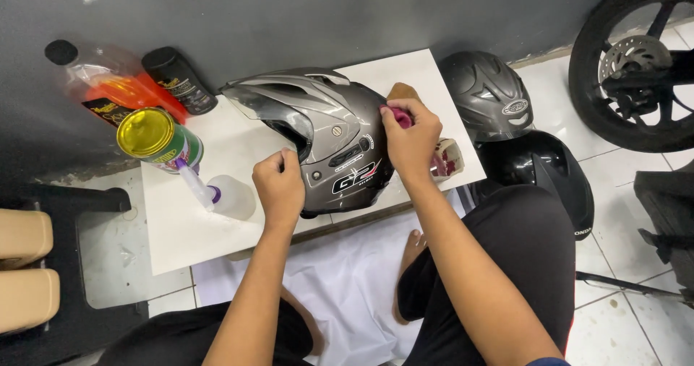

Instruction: The person sits on the floor and cleans a silver motorcycle helmet placed on a white table. They use a small pink cloth to wipe the helmet's surface, focusing on the front and side areas.

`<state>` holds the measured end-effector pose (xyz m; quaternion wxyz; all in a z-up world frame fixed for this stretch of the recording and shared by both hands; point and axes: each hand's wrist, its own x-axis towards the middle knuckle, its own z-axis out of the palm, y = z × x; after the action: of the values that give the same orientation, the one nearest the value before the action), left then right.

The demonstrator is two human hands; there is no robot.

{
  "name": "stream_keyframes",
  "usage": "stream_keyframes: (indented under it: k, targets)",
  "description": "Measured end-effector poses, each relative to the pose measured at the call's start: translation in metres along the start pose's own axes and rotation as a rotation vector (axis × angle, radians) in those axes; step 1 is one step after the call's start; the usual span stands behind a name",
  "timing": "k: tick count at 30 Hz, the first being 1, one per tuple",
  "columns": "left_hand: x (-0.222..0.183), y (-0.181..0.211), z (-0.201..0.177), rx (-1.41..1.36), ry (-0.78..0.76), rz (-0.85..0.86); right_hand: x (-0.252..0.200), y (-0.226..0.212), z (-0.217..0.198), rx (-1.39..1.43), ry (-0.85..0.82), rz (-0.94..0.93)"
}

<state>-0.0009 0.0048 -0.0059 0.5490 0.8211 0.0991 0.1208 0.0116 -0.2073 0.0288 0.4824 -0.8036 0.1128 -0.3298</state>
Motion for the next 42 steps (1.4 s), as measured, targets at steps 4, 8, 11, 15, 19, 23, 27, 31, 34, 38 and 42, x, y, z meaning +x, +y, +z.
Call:
stream_keyframes:
  k: [4,8,11,15,19,23,27,31,34,38,42]
  targets:
    - [0.001,-0.002,-0.001,0.015,0.009,0.010,-0.005,-0.021,0.003,0.034,-0.087,-0.099]
    - [0.000,-0.004,0.000,0.001,0.002,0.010,0.002,-0.006,0.001,-0.021,-0.043,-0.055]
    - [0.002,-0.007,0.000,0.005,0.003,0.018,0.001,-0.019,0.000,-0.031,-0.078,-0.073]
    - [0.000,-0.006,0.000,-0.004,0.002,0.007,0.006,-0.020,0.002,-0.043,-0.094,-0.098]
    - [-0.001,-0.005,-0.001,-0.015,-0.009,0.033,0.012,-0.008,0.004,-0.048,-0.115,-0.103]
    - [-0.002,-0.010,-0.001,-0.001,-0.003,0.050,0.004,-0.026,0.004,-0.012,-0.215,-0.199]
    - [-0.005,-0.006,-0.003,-0.002,-0.010,0.057,0.016,-0.009,-0.002,-0.112,-0.188,-0.031]
    - [-0.003,-0.014,-0.004,-0.004,-0.005,0.057,0.017,-0.028,-0.002,-0.096,-0.222,-0.060]
    - [-0.002,-0.013,-0.003,-0.008,-0.003,0.038,0.016,-0.024,0.003,0.004,-0.256,-0.087]
    - [-0.004,-0.014,0.000,0.006,-0.003,0.049,0.017,-0.013,0.004,-0.105,-0.167,-0.154]
    - [-0.004,-0.015,-0.003,0.013,0.003,0.058,0.013,-0.029,0.006,0.051,-0.269,-0.173]
